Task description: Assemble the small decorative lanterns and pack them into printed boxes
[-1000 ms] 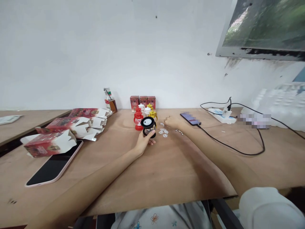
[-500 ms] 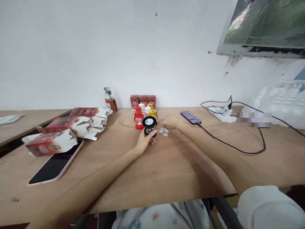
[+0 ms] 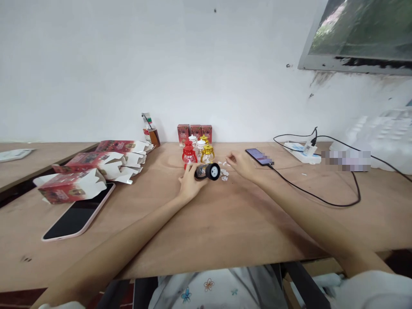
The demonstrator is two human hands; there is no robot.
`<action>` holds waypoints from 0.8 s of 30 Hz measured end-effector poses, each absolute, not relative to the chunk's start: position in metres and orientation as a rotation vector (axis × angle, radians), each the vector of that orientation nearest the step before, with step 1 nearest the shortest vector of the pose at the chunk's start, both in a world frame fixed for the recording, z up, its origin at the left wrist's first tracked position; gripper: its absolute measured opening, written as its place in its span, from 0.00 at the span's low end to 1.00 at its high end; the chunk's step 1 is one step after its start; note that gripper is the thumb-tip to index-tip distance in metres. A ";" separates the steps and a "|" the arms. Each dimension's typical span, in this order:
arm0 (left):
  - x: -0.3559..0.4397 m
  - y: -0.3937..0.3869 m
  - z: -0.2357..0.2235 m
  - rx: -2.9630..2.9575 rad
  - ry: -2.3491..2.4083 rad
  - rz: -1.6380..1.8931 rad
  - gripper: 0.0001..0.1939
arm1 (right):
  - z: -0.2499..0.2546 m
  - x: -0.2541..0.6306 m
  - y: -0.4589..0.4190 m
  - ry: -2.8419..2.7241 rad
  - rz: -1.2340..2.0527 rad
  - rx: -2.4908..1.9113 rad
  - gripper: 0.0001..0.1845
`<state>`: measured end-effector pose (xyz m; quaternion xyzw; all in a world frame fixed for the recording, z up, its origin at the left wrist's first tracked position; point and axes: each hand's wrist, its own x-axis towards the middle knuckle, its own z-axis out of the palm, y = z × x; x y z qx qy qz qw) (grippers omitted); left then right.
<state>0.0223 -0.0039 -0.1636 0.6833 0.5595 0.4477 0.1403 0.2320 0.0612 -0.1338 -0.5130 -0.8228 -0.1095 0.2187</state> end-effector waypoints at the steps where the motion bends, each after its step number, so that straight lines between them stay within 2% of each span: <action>1: 0.022 -0.003 -0.164 1.959 1.632 1.293 0.23 | -0.137 0.233 0.051 -2.209 -0.233 -1.342 0.12; 7: 0.020 0.006 -0.174 2.007 1.518 1.350 0.24 | -0.163 0.230 0.006 -2.086 -0.111 -0.904 0.10; 16: 0.020 0.008 -0.177 2.097 1.433 1.312 0.26 | -0.173 0.227 0.004 -1.860 0.242 -0.944 0.13; 20: 0.020 0.008 -0.178 2.143 1.459 1.264 0.26 | -0.177 0.226 0.006 -1.833 0.331 -0.886 0.06; 24: 0.020 0.008 -0.178 2.168 1.465 1.235 0.25 | -0.176 0.224 0.004 -1.825 0.348 -0.833 0.07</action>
